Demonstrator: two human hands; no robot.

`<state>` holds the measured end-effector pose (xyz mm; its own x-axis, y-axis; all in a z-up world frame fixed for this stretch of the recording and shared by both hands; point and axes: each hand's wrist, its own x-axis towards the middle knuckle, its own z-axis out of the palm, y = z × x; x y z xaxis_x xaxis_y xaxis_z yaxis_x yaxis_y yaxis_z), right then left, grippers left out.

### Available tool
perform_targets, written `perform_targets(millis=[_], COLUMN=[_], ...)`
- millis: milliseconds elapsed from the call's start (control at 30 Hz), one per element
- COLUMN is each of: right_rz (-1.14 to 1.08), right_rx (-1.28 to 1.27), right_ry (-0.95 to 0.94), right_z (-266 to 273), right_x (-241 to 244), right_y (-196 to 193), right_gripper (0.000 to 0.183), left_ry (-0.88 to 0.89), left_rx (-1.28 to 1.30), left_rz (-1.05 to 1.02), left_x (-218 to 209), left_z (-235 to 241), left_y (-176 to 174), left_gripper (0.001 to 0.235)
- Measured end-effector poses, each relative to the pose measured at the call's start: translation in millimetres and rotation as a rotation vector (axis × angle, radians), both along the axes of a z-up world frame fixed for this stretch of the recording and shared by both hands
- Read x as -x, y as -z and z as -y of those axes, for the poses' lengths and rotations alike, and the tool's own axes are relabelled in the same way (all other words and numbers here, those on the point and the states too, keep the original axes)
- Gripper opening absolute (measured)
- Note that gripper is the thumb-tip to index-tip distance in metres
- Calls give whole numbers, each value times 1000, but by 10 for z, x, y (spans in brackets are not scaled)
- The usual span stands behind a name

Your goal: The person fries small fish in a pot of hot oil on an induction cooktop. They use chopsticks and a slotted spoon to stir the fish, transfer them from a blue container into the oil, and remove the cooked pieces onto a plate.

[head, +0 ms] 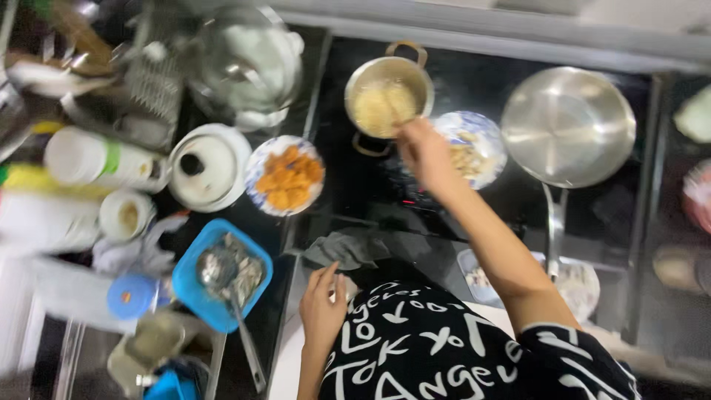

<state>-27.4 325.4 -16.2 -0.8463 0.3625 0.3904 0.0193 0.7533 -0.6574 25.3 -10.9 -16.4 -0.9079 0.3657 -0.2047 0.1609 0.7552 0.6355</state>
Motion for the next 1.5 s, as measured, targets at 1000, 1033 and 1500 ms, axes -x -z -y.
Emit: perform_targets(millis=[1000,1033,1500], right_rz=[822,695,325], right_rx=[-156,217,979], right_ry=[885,906,820], right_z=[-623,-635,-1326], right_x=[-2699,-2789,-3266], right_y=[674,778,357], right_gripper=[97,77,14], left_ry=[269,295,485], left_rx=[119,81,-26], left_rz=[50,31,-54], left_x=[-3,-5,-28], left_z=[-282,-321,-514], left_y=[-37,-39,33], left_gripper=[35,34,31])
